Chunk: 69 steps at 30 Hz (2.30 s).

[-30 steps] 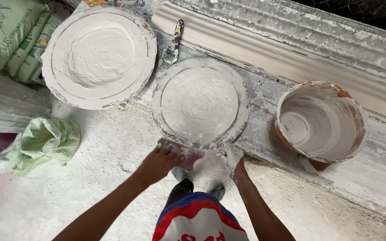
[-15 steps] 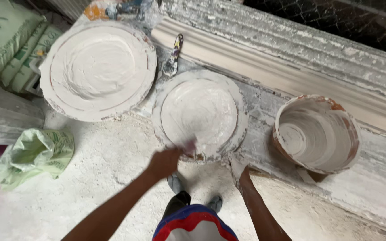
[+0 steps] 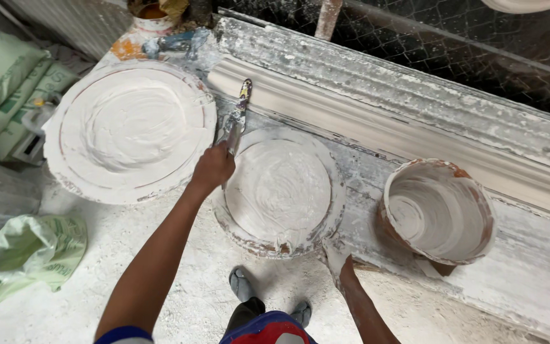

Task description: The person smooths a white gypsum-like paste on the surface of two large circular molds using a flat trowel. The person repeatedly spreads and levels the material in circular motions, then switches between the two molds to continue smoothing.

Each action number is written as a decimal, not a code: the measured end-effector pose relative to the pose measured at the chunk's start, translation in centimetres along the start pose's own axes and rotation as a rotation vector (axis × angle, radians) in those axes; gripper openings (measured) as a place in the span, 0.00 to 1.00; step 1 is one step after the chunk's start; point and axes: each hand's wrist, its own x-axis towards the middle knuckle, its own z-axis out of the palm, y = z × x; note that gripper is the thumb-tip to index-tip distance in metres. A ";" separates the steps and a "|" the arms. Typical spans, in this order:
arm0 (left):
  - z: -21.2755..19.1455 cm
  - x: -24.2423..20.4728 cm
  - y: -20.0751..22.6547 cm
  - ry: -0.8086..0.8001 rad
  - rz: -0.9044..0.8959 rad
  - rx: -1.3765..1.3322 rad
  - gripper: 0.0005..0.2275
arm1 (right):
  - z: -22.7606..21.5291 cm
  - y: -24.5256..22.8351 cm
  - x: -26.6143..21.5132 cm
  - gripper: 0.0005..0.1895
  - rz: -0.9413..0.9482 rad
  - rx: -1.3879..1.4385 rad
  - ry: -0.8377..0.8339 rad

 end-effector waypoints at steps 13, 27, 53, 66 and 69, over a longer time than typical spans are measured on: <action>20.7 14.4 12.9 -0.439 0.068 0.405 0.29 | 1.4 0.1 -0.9 0.22 -0.004 0.141 0.173; 9.7 3.5 17.1 -0.578 0.560 0.177 0.14 | 1.5 -3.8 -0.5 0.28 -0.100 -0.003 0.322; 14.0 2.4 16.3 -0.314 0.935 0.279 0.11 | 3.4 -0.4 0.9 0.26 0.060 0.260 0.381; 14.4 1.2 16.9 -0.737 0.856 0.305 0.20 | 8.0 -2.5 -2.4 0.31 -0.252 0.483 0.238; 14.8 2.0 17.8 -0.498 0.971 0.337 0.18 | 9.5 -3.5 -3.6 0.23 -0.421 0.393 0.212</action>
